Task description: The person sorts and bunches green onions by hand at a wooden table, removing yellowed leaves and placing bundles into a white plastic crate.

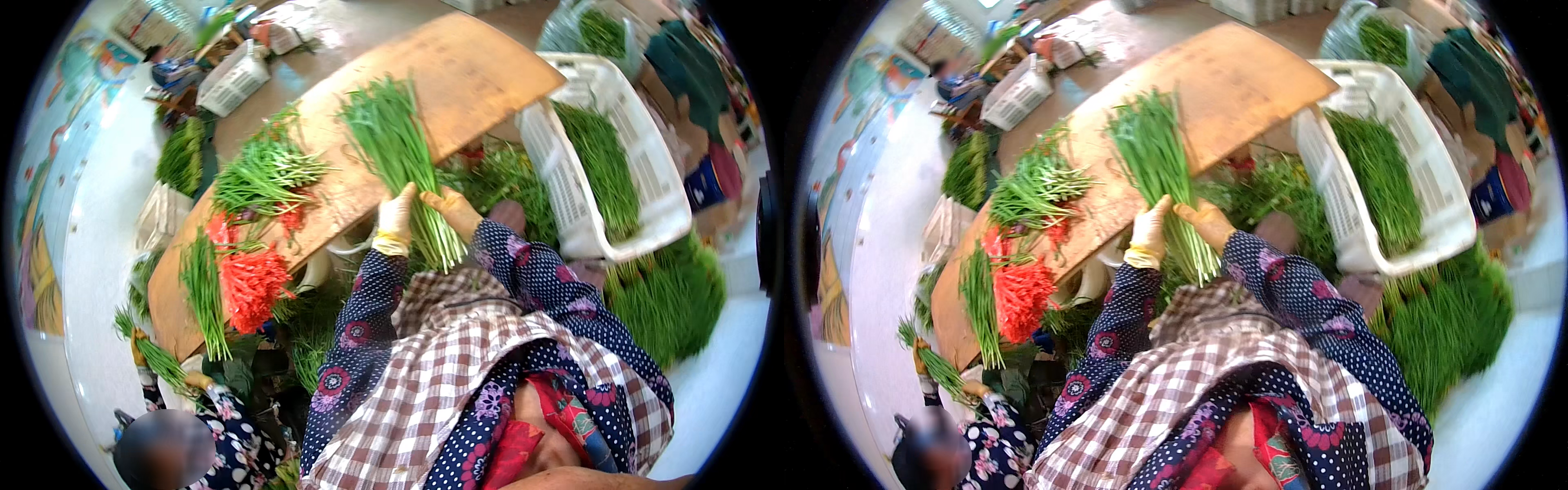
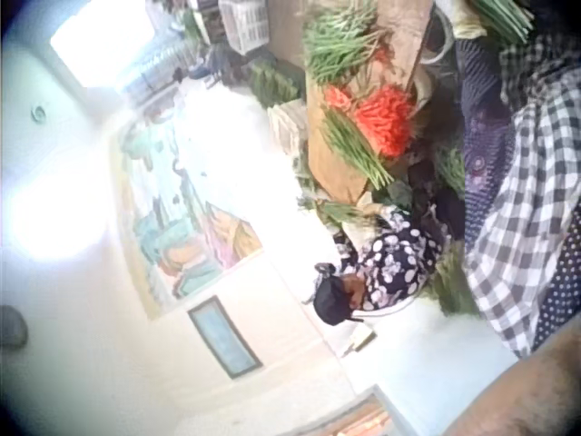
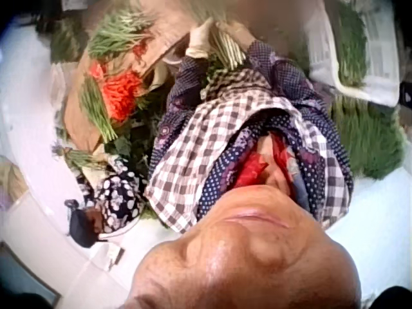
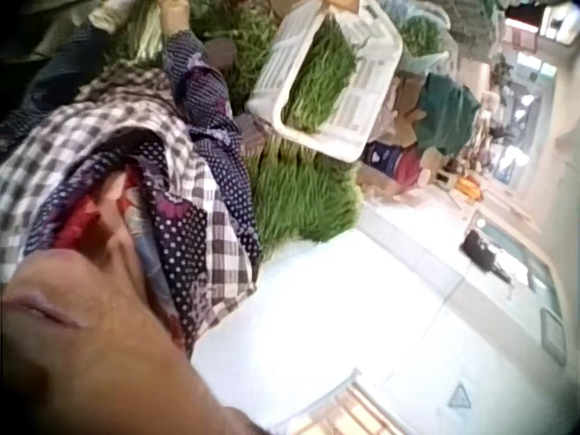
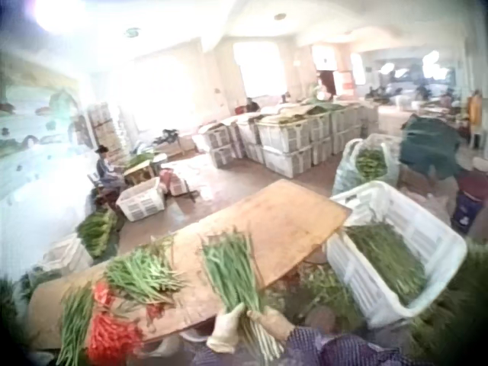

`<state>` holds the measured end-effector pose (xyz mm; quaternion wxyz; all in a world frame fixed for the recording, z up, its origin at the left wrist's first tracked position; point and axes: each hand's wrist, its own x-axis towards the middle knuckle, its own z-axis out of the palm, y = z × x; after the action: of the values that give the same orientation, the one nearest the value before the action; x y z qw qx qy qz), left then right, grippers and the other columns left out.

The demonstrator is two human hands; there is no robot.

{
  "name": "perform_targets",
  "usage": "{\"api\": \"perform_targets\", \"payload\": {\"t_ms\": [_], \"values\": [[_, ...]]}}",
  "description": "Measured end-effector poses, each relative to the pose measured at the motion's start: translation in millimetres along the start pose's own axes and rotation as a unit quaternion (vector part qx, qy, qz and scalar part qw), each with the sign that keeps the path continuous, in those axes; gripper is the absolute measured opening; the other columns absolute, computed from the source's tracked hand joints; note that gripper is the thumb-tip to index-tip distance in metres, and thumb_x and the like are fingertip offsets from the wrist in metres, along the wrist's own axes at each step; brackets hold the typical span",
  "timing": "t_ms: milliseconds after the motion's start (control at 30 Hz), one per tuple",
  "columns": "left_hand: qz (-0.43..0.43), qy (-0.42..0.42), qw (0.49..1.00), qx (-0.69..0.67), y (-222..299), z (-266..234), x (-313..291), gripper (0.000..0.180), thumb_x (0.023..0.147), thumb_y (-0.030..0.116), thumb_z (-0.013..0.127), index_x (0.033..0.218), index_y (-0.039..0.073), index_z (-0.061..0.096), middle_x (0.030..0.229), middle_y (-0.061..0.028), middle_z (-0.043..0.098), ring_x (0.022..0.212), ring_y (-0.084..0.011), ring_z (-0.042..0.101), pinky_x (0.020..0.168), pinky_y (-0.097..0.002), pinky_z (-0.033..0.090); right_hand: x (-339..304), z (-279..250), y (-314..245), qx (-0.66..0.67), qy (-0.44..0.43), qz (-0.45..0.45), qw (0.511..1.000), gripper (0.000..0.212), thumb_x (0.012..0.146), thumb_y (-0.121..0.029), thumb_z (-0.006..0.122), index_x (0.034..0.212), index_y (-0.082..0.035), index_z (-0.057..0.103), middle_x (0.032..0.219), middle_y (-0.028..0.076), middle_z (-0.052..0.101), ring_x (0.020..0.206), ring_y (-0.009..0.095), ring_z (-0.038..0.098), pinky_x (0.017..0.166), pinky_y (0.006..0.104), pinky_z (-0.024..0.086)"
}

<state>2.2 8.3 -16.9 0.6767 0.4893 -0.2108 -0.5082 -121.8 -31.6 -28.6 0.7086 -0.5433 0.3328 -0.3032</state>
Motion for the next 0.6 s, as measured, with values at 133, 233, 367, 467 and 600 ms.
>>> {"api": "perform_targets", "payload": {"t_ms": [133, 233, 367, 467, 600], "values": [[-0.070, 0.004, 0.997, 0.009, -6, 9, 11, 0.033, 0.079, 0.020, 0.066, 0.104, 0.000, 0.058, 0.102, -0.0072, 0.059, 0.090, -0.0167, 0.054, 0.081, -0.0301, 0.042, 9, -12, 10, 0.051, 0.061, 0.076, 0.994, 0.044, 0.087, -0.030, 0.055, 0.119, 0.000, 0.048, 0.107, 0.010, 0.058, 0.097, 0.018, 0.054, 0.085, 0.0288, 0.042], [-0.126, -0.036, 0.991, -0.010, 1, 3, 24, 0.037, 0.078, 0.023, 0.068, 0.104, 0.000, 0.056, 0.100, -0.0082, 0.060, 0.090, -0.0203, 0.055, 0.082, -0.0333, 0.043, 19, -22, 8, 0.020, -0.009, 0.020, 1.000, 0.049, 0.084, -0.033, 0.061, 0.118, 0.000, 0.049, 0.107, 0.011, 0.059, 0.097, 0.018, 0.054, 0.086, 0.0291, 0.041], [-0.113, -0.066, 0.990, -0.046, 4, 18, 31, 0.034, 0.078, 0.017, 0.068, 0.105, 0.002, 0.056, 0.099, -0.0062, 0.061, 0.088, -0.0181, 0.056, 0.080, -0.0332, 0.045, 17, -20, -16, 0.015, 0.001, -0.021, 1.000, 0.044, 0.084, -0.026, 0.062, 0.118, -0.001, 0.050, 0.106, 0.009, 0.060, 0.094, 0.015, 0.054, 0.085, 0.0286, 0.042], [-0.021, -0.071, 0.995, -0.071, 34, 32, 15, 0.034, 0.076, 0.013, 0.070, 0.105, 0.002, 0.057, 0.098, -0.0062, 0.061, 0.085, -0.0173, 0.059, 0.076, -0.0291, 0.048, 11, -9, -50, 0.003, -0.007, -0.108, 0.994, 0.042, 0.084, -0.024, 0.062, 0.117, 0.000, 0.050, 0.104, 0.009, 0.060, 0.094, 0.014, 0.054, 0.084, 0.0283, 0.043], [0.111, -0.095, 0.988, -0.050, 87, 50, 17, 0.042, 0.074, 0.007, 0.070, 0.112, 0.002, 0.052, 0.097, -0.0072, 0.062, 0.084, -0.0174, 0.060, 0.074, -0.0282, 0.050, 17, 4, -102, 0.023, -0.057, -0.203, 0.977, 0.044, 0.085, -0.017, 0.060, 0.121, 0.001, 0.044, 0.106, 0.008, 0.058, 0.095, 0.014, 0.054, 0.084, 0.0270, 0.044]]}}
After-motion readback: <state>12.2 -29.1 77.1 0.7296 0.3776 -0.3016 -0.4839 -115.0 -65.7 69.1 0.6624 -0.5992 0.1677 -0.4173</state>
